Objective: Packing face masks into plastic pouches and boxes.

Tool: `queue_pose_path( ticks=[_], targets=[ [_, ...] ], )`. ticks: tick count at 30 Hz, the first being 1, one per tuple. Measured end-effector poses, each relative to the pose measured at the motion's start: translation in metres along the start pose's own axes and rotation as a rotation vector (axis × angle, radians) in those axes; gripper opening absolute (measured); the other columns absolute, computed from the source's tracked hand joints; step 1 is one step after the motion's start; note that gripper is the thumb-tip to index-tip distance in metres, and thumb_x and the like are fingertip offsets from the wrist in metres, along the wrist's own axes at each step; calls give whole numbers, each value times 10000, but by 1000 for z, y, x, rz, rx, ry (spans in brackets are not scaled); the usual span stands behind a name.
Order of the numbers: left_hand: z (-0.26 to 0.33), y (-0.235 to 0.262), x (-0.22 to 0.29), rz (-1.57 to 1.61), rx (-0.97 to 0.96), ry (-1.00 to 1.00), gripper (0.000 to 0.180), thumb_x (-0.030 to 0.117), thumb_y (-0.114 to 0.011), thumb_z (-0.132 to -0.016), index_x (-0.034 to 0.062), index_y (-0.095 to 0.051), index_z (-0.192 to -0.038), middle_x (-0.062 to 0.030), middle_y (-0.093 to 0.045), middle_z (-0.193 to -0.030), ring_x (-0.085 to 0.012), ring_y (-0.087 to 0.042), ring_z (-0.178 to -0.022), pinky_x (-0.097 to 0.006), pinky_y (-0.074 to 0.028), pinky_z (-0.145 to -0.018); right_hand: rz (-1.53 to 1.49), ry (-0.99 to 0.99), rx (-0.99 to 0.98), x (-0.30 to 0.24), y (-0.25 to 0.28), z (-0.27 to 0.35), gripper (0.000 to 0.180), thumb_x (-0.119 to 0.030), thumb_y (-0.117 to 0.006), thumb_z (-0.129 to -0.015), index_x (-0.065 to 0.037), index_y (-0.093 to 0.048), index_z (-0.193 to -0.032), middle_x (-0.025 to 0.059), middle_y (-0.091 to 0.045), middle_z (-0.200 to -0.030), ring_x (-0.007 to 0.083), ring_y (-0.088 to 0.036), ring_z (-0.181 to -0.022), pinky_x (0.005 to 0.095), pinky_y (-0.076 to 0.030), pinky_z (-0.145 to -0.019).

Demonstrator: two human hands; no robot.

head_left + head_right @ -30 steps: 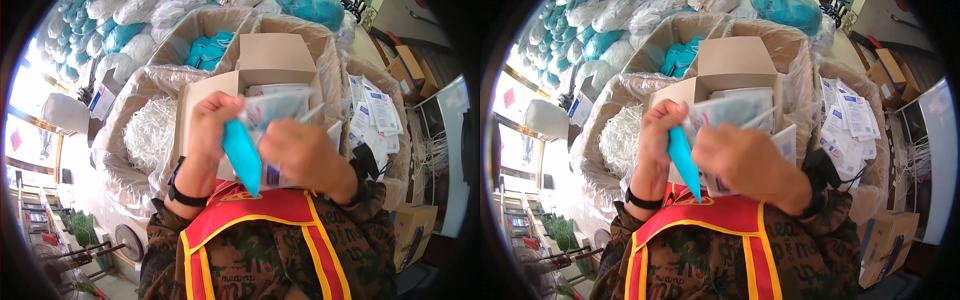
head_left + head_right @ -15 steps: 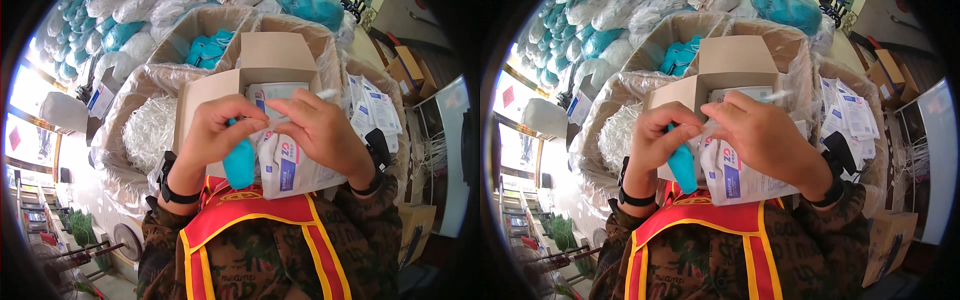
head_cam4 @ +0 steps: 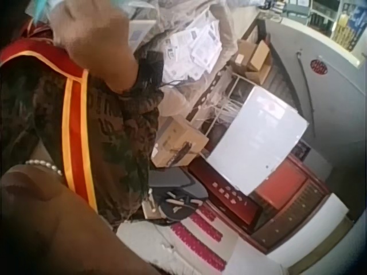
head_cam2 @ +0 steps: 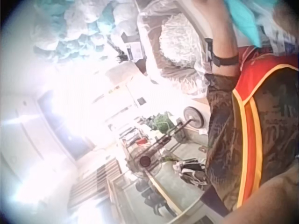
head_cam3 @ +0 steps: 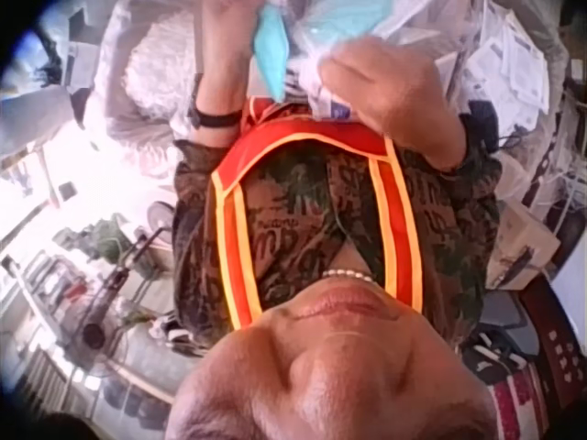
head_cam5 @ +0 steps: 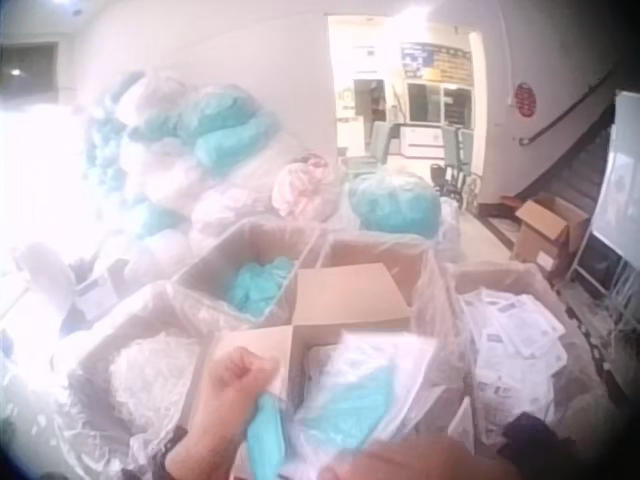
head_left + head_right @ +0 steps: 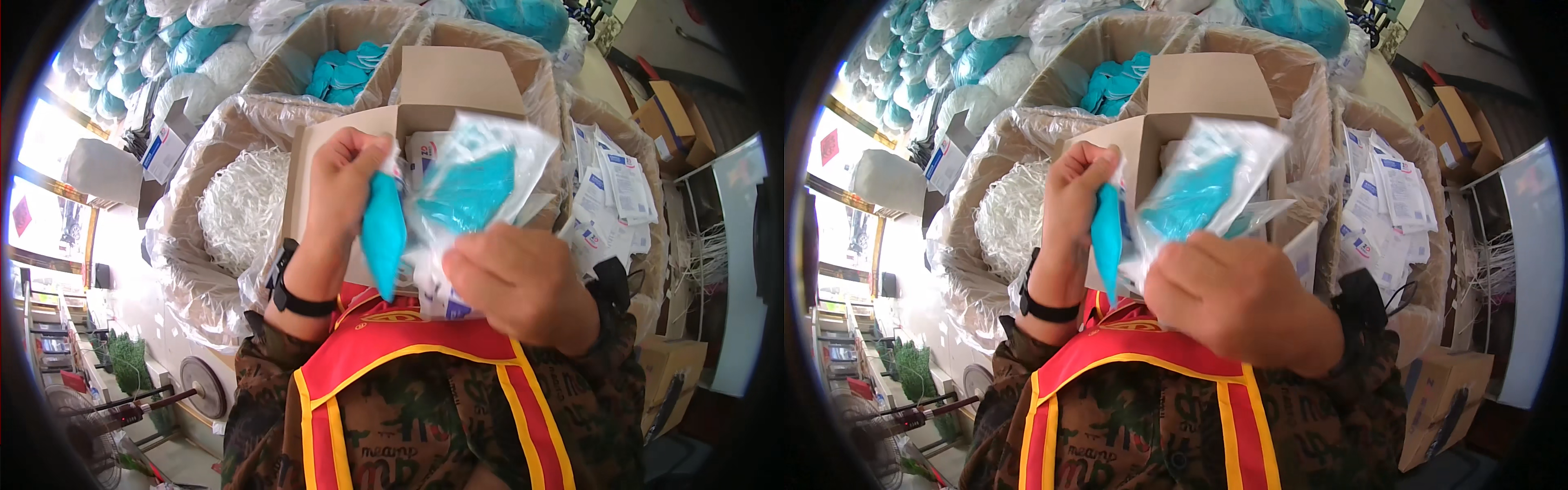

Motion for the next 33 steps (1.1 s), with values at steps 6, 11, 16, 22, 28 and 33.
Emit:
queue_pose_path(
  ticks=[6,11,16,22,28,33],
  targets=[
    [-24,30,-14,-542,58,-295,189,152,-720,-859,4,-602,-857,-38,-621,-711,-97,-558,-655,-253,-440,-595,-168,-96,104,4,19,8,159,-3,-684,-713,-32,-625,-858,78,-595,-815,235,-636,-720,325,-508,-589],
    [4,18,36,-956,-35,-622,202,83,-732,-784,32,-674,-971,-63,-660,-866,-195,-619,-718,-301,-483,-664,-163,-256,133,37,11,9,132,22,-665,-766,-37,-630,-879,103,-578,-814,285,-619,-687,358,-491,-575],
    [52,-1,70,-944,-547,-533,285,0,-680,-781,46,-666,-1063,-146,-672,-983,-346,-666,-864,-365,-530,-766,-260,-268,70,42,4,0,184,108,-666,-752,-3,-639,-895,129,-585,-808,303,-619,-718,336,-485,-612],
    [56,-13,38,-814,-548,-472,343,20,-657,-746,77,-585,-1077,-143,-646,-909,-392,-634,-844,-451,-511,-674,-285,-211,131,32,-13,-7,111,10,-648,-778,-53,-591,-849,102,-536,-785,317,-594,-687,381,-469,-565],
    [51,-26,12,-818,-402,-609,292,15,-673,-719,77,-542,-972,-147,-609,-809,-392,-625,-767,-440,-483,-593,-422,-256,50,31,-18,3,137,20,-658,-764,-42,-575,-853,99,-544,-810,326,-599,-722,401,-476,-592],
    [49,-14,10,-705,-453,-487,217,-41,-618,-699,40,-604,-899,-141,-631,-789,-342,-643,-736,-355,-504,-621,-256,-293,37,38,-8,15,368,1,-700,-742,-59,-621,-1096,120,-607,-1033,330,-641,-886,378,-538,-708]
  ],
)
Point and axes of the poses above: each hand's wrist, its own z-axis away from the middle knuckle, its own y-axis out of the back of the hand, x = y × z, the point moved 1 cm from there along -z, towards the middle knuckle
